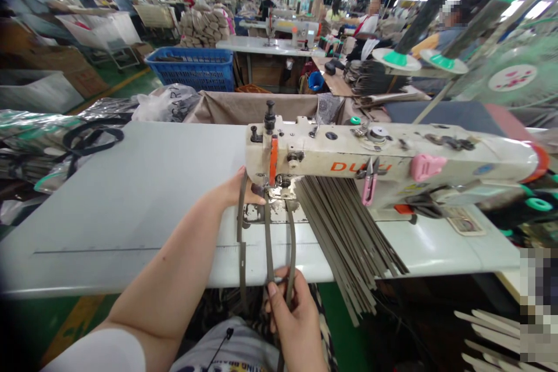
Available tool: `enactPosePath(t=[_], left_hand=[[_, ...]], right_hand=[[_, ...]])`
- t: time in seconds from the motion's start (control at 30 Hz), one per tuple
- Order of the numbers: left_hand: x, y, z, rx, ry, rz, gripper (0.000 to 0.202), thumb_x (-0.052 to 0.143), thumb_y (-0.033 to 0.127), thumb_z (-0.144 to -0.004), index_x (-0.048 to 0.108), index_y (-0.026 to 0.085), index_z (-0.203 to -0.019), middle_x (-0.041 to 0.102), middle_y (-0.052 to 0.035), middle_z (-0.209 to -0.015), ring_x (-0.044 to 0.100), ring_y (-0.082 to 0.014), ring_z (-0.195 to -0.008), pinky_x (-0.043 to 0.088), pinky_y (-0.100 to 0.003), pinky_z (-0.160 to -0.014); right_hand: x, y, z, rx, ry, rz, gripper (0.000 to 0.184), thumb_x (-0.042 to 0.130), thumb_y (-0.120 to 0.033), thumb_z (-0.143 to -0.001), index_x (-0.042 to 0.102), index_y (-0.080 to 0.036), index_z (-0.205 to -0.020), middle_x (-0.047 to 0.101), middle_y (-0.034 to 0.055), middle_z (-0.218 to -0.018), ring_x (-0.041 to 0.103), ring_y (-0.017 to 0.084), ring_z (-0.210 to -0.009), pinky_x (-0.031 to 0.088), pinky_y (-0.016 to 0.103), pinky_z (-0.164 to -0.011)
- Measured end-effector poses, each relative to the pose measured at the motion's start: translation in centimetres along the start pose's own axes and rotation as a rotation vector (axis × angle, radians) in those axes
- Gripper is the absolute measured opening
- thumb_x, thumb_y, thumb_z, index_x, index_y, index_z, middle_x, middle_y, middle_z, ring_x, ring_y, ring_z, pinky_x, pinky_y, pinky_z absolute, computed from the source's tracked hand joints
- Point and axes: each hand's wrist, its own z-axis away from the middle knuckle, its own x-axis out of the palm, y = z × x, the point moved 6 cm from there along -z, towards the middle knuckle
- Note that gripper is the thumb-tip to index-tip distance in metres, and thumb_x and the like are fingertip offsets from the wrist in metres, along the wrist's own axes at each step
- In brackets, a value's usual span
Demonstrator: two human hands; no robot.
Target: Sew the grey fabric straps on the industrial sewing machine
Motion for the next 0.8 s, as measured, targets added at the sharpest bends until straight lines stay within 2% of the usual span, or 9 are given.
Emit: enactPosePath(t=[0.1,0.17,0.3,0.4,0.47,0.57,0.67,0.73,0.8], left_hand=[[0.1,-0.1,0.2,-0.009,-0.037,-0.009,0.093,0.106,0.039,-0.053,0.076,0.019,-0.139,0.074,-0.0141,-0.147,0.059,-0.0461,-0.150,0.042,-0.067,-0.136],[0.2,-0.1,0.2,-0.019,-0.059,-0.015,0.090,0.106,0.038,-0.053,0.078,0.018,-0.137,0.075,-0.0153,-0.145,0.060,-0.0473,-0.150,0.043,-0.068,-0.135],[-0.1,0.6,0.4,-0.023,-0.056,-0.026,0.084,0.105,0.033,-0.057,0.080,0.016,-0.135,0.074,-0.0175,-0.148,0.061,-0.0490,-0.150,0.044,-0.065,-0.136],[-0.3,1.3,0.5,-0.017,-0.073,-0.074,0.082,0.103,0.030,-0.060,0.080,0.014,-0.137,0.072,-0.0194,-0.154,0.059,-0.0493,-0.155,0.041,-0.062,-0.140],[-0.3,1.5,0.4,-0.011,-0.096,-0.127,0.091,0.103,0.030,-0.060,0.076,0.014,-0.146,0.066,-0.0209,-0.164,0.052,-0.0490,-0.162,0.036,-0.062,-0.143],[-0.1,1.4,0.1,-0.018,-0.111,-0.168,0.104,0.105,0.035,-0.059,0.070,0.016,-0.155,0.060,-0.0207,-0.172,0.046,-0.0484,-0.167,0.034,-0.064,-0.143],[0.0,1.3,0.1,-0.019,-0.102,-0.136,0.099,0.106,0.035,-0.056,0.075,0.019,-0.149,0.065,-0.0182,-0.167,0.051,-0.0494,-0.162,0.034,-0.066,-0.143],[-0.1,1.0,0.2,-0.029,-0.066,-0.072,0.098,0.106,0.034,-0.055,0.076,0.019,-0.147,0.066,-0.0169,-0.166,0.055,-0.0492,-0.159,0.035,-0.065,-0.143],[-0.1,0.7,0.3,-0.025,-0.037,-0.001,0.102,0.104,0.032,-0.057,0.072,0.020,-0.153,0.063,-0.0162,-0.168,0.056,-0.0468,-0.159,0.036,-0.064,-0.143]], right_hand=[[-0.3,-0.2,0.3,0.027,-0.025,0.015,0.071,0.088,-0.088,-0.083,0.077,-0.022,-0.109,0.065,-0.0037,-0.065,0.051,0.012,-0.050,0.037,0.023,-0.050],[-0.4,-0.5,0.6,0.002,-0.011,0.003,0.072,0.081,-0.090,-0.088,0.078,-0.021,-0.107,0.064,-0.0030,-0.065,0.050,0.011,-0.050,0.035,0.023,-0.050],[-0.4,-0.6,1.1,-0.028,-0.038,-0.010,0.068,0.074,-0.088,-0.097,0.079,-0.020,-0.105,0.061,-0.0040,-0.063,0.048,0.012,-0.050,0.033,0.024,-0.051],[-1.2,-0.5,1.0,-0.038,-0.037,0.033,0.065,0.072,-0.086,-0.099,0.083,-0.022,-0.104,0.062,-0.0027,-0.066,0.051,0.015,-0.053,0.038,0.026,-0.052],[-2.0,-0.6,0.7,-0.085,-0.033,0.118,0.062,0.073,-0.084,-0.100,0.087,-0.023,-0.100,0.068,0.0005,-0.073,0.059,0.019,-0.062,0.048,0.028,-0.058],[-2.9,-0.7,0.1,-0.188,-0.035,0.255,0.057,0.076,-0.080,-0.100,0.092,-0.025,-0.096,0.082,0.0069,-0.094,0.073,0.026,-0.087,0.061,0.031,-0.084],[-3.4,0.0,-0.3,-0.164,-0.036,0.259,0.055,0.079,-0.076,-0.099,0.094,-0.026,-0.114,0.088,0.0102,-0.113,0.078,0.031,-0.105,0.062,0.035,-0.101],[-3.5,0.6,-0.4,-0.127,-0.028,0.225,0.059,0.082,-0.075,-0.098,0.091,-0.025,-0.127,0.087,0.0100,-0.108,0.078,0.031,-0.100,0.063,0.036,-0.097],[-3.5,0.8,-0.3,-0.129,-0.009,0.211,0.066,0.082,-0.075,-0.098,0.087,-0.023,-0.139,0.082,0.0065,-0.095,0.075,0.028,-0.089,0.063,0.035,-0.087]])
